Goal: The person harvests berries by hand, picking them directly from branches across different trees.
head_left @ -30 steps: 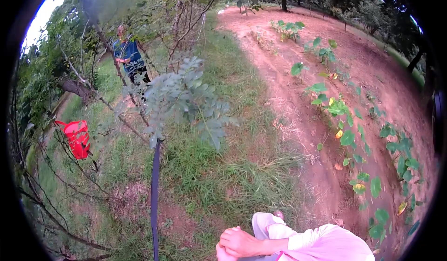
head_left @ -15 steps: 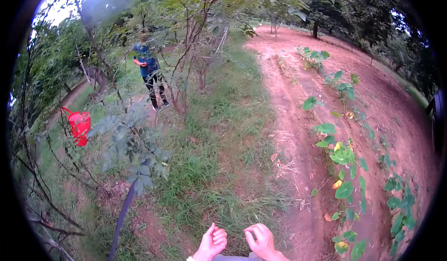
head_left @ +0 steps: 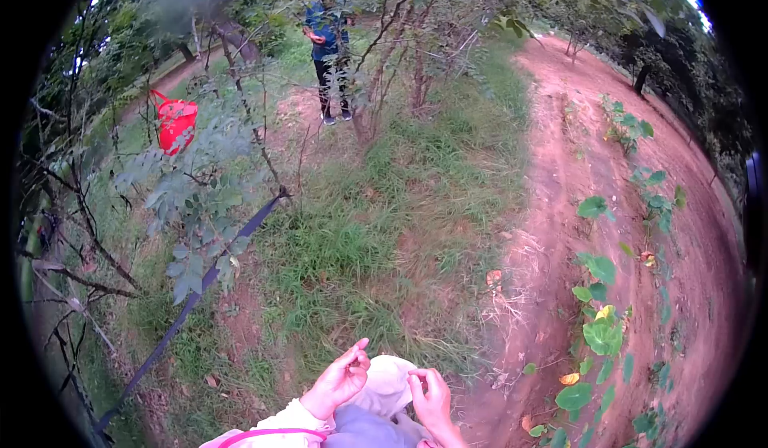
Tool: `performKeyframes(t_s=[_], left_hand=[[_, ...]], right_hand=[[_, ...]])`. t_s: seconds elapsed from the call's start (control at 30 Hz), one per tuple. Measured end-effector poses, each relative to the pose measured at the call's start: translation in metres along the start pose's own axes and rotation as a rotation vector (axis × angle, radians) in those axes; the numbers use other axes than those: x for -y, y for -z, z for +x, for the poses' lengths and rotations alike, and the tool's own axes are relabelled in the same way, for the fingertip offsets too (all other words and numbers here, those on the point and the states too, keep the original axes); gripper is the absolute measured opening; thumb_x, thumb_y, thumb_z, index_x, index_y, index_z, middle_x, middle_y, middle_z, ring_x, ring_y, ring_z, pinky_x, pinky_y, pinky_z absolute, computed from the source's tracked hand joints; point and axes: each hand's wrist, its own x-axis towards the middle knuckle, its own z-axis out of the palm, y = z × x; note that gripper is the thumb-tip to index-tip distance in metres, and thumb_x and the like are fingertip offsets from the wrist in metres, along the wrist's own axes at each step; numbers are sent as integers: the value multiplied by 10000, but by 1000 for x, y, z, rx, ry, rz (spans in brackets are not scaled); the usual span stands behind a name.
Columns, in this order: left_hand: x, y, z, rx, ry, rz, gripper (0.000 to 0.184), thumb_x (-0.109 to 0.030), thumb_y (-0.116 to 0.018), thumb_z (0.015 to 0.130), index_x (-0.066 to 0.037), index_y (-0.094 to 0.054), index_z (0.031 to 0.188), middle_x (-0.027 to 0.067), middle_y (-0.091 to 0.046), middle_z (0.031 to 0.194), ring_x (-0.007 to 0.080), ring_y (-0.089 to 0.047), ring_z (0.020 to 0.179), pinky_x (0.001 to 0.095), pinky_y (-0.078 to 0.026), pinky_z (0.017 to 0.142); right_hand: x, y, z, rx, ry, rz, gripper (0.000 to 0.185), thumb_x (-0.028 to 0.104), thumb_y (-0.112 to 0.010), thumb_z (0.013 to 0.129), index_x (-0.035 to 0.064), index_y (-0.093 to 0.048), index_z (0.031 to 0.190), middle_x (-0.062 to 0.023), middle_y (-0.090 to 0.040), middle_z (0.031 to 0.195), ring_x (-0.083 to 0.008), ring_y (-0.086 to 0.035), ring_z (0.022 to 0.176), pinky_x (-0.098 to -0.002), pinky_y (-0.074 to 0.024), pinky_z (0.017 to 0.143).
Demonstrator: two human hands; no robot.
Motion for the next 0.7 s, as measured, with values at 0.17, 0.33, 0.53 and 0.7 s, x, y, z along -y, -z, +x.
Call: performKeyframes(t_s=[0.17,0.33,0.53,0.7], left_hand=[[-28,-18,65,47,-120,21,289,-111,-560,971,-48,-530,1251,64,-597,915,155,-619,870,239,-537,698],[-72,-59,118,127,-177,-103,220,-260,-563,980,-53,-576,1054,-7,-485,700,94,-479,659,212,-443,562],[-135,-82,149,277,-315,-112,382,-355,-505,1001,-93,-543,727,-34,-352,562,79,-344,495,210,-293,423],[-152,-92,137,186,-536,-115,440,-349,-479,1013,-109,-470,644,-26,-334,530,87,-326,455,224,-262,395]], right_hand=[[-6,3,78,59,7,-90,123,111,-608,918,5,-633,978,-105,-647,881,-191,-677,785,-305,-523,693],[-7,-17,188,127,103,-83,136,138,-611,916,25,-648,982,-107,-633,880,-219,-651,746,-321,-515,647],[35,-49,339,209,335,-98,104,86,-631,899,34,-666,981,-103,-619,875,-196,-634,738,-298,-505,643],[121,-90,444,181,626,-56,101,52,-649,874,40,-669,972,-91,-624,881,-186,-621,745,-299,-501,646]])
